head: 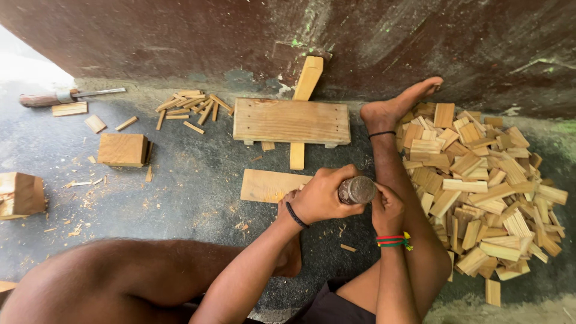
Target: The person sits on the floor and uses a hammer and chisel to split small wooden blocks into thin strips. They repeatedly position the wood on a wooden stand, strike the chisel, and collect the resulting pieces.
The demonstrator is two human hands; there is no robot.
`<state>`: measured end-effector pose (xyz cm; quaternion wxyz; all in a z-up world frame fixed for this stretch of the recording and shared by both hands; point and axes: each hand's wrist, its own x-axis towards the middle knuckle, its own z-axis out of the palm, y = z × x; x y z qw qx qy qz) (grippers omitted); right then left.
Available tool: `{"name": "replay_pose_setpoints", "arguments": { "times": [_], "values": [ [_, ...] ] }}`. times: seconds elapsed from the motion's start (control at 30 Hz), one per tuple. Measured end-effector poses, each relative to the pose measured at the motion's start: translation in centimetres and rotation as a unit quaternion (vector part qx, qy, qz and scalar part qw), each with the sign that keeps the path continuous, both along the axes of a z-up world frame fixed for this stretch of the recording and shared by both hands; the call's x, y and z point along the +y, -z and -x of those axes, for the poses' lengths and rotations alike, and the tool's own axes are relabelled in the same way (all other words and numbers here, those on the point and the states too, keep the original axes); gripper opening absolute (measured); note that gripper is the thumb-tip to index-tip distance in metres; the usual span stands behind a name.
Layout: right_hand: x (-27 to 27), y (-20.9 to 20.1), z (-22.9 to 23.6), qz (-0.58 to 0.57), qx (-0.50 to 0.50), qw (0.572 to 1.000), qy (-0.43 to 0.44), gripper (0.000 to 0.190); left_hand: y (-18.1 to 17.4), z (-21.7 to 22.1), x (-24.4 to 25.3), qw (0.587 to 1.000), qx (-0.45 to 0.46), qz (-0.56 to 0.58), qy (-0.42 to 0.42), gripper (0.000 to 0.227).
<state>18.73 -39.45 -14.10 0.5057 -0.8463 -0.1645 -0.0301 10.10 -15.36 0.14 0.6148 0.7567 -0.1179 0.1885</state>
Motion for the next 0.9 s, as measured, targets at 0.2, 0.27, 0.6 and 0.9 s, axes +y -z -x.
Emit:
{"name": "replay_pose_setpoints", "arguments": {
  "times": [0.2, 0.27, 0.6, 0.9],
  "values": [
    [0.7, -0.8, -0.3, -0.019, 0.014, 1.0, 0.003, 0.019, -0.1, -0.1, 0.1, 0.999, -0.037, -0.018, 0.02, 0.041],
    [0.9, -0.7, -0.3, 0.007, 0.022, 1.0, 0.021, 0.02, 0.0, -0.2, 0.4, 1.0, -0.015, -0.009, 0.013, 0.039],
    [1.5, -3.7, -0.7, -0.001, -0.128, 0.991, -0.045, 0.021, -0.1, -1.1, -0.7, 0.992, -0.028, -0.049, 0.111, 0.043],
    [0.6, -22.0, -0.6, -0.073, -0.084, 0.99, -0.093, 0.034, 0.0, -4.9, 2.8, 0.998, 0.053, 0.031, 0.022, 0.044]
  ]
}}
